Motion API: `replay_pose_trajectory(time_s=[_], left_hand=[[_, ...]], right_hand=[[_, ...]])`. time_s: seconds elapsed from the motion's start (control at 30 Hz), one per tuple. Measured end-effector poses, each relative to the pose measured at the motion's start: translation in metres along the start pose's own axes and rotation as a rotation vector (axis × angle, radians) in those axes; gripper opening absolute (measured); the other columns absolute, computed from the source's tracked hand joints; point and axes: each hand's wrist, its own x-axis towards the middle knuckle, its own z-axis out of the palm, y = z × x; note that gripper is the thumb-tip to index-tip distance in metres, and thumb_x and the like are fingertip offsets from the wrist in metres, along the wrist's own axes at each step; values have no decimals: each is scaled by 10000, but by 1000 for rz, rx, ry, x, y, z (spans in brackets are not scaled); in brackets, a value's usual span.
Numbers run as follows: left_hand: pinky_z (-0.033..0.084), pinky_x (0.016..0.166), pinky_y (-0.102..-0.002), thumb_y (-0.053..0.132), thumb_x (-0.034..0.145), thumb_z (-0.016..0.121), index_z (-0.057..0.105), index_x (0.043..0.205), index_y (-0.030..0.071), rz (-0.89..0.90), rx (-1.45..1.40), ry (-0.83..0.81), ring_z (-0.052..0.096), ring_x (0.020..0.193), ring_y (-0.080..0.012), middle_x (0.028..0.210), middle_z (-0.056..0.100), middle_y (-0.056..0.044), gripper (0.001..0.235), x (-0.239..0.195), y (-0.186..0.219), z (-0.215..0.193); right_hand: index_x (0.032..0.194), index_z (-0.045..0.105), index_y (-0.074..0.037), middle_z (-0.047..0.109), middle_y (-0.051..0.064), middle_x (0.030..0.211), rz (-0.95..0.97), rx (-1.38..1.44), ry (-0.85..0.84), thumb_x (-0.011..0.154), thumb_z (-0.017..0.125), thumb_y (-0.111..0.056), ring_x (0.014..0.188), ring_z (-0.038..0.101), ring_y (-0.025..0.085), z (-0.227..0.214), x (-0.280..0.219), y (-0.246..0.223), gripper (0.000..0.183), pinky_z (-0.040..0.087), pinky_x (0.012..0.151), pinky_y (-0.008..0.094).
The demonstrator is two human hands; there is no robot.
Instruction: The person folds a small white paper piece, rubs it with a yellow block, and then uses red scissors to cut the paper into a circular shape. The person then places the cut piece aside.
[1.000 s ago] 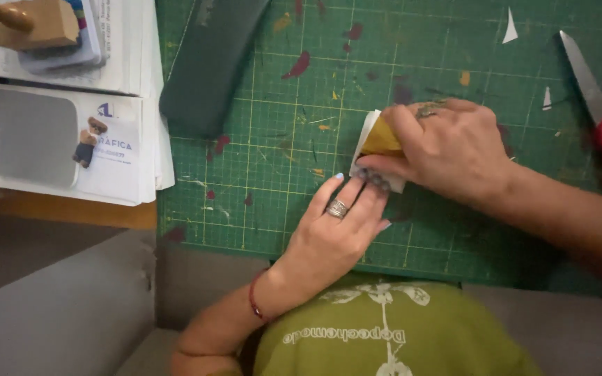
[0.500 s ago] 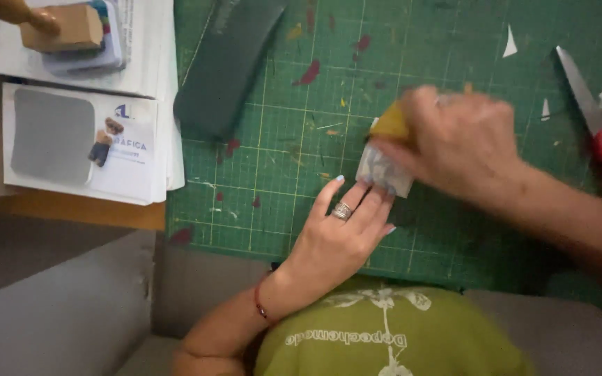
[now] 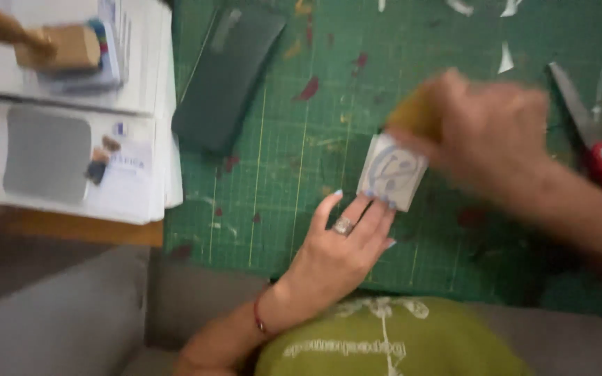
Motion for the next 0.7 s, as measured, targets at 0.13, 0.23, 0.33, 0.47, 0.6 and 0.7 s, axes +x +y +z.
replay_pose_trajectory(time_s=[0.13, 0.23, 0.33, 0.47, 0.6, 0.7], left_hand=[[506, 1122, -495, 369, 1078, 787, 745, 1403, 100, 27, 22, -14, 635, 1334, -226, 1432, 677, -72, 425, 0, -3, 0], [514, 1106, -511, 349, 1077, 790, 762, 1381, 105, 18, -3, -10, 632, 1302, -234, 1413, 674, -69, 391, -2, -2, 3], [507, 1116, -512, 347, 1081, 786, 765, 1376, 101, 23, -19, 12, 634, 1316, -239, 1416, 674, -75, 385, -5, -2, 6], [440, 1199, -549, 273, 1047, 799, 707, 1399, 31, 10, -227, -31, 636, 1380, -263, 1477, 672, -122, 436, -8, -8, -9], [518, 1219, -623, 132, 1024, 829, 695, 1409, 31, 12, -438, -54, 753, 1327, -335, 1458, 733, -204, 420, -5, -29, -33], [522, 1203, -583, -8, 1016, 718, 693, 1440, 43, 51, -205, -50, 726, 1350, -342, 1483, 721, -187, 428, 22, -54, -52]], right_hand=[[981, 550, -192, 539, -86, 598, -209, 19, -113, 1092, 349, -942, 444, 479, 104, 10, -22, -34, 784, 392, 422, 308], [1085, 585, -186, 589, -87, 644, -169, 95, -186, 1064, 422, -919, 491, 545, 109, 23, -3, -23, 751, 492, 476, 321], [1232, 589, -211, 652, -44, 787, -23, -93, -343, 1092, 362, -996, 577, 598, 140, 24, 17, -1, 829, 512, 539, 333], [1416, 609, -165, 759, 46, 977, 61, 19, -115, 1222, 660, -712, 697, 665, 203, 3, 31, 23, 583, 500, 661, 390], [1551, 610, -116, 806, 136, 1217, 23, 66, -36, 1158, 826, -557, 917, 782, 235, -21, -1, 33, 629, 594, 751, 337], [1534, 668, -132, 793, 60, 1074, -17, 73, -9, 1219, 860, -510, 748, 691, 143, -31, -22, 37, 528, 519, 630, 266]])
